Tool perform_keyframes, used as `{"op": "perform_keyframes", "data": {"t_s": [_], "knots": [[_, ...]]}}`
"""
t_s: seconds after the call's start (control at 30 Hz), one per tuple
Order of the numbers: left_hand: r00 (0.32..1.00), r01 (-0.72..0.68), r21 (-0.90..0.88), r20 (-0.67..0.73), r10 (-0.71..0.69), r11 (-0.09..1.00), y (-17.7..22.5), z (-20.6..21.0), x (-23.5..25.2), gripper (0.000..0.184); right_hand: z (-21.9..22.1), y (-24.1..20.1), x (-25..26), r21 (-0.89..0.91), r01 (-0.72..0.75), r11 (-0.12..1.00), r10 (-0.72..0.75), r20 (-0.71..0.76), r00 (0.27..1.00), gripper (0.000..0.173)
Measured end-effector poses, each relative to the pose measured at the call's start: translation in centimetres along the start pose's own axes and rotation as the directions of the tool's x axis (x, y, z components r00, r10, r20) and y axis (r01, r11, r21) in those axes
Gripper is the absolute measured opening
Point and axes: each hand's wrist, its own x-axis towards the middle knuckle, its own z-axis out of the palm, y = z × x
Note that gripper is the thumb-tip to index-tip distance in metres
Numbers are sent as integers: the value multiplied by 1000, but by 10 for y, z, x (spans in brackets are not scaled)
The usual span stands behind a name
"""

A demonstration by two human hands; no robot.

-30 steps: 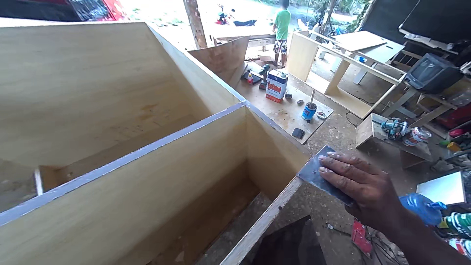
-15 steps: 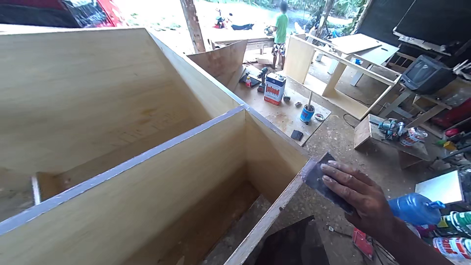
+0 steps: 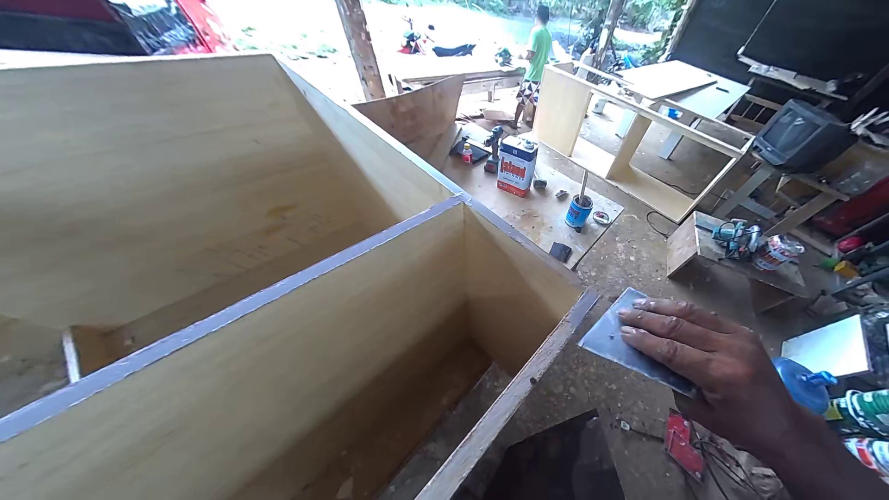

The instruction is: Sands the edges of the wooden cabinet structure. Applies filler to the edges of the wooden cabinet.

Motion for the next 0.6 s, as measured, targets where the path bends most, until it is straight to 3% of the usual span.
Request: {"op": "perform_keyframes", "data": {"t_s": [0.2, 0.43, 0.6], "knots": [[1000, 18, 51, -14, -17, 999, 0, -2, -3, 30, 21, 20, 15, -11, 8, 1000, -9, -59, 998, 41], [996, -68, -101, -56, 63, 992, 7, 1, -5, 28, -9, 33, -43, 88, -39, 995, 38, 16, 999, 32], [971, -158, -213, -213, 112, 964, 23, 34, 17, 24, -21, 26, -63, 243, 158, 957, -192, 124, 973, 26]]}}
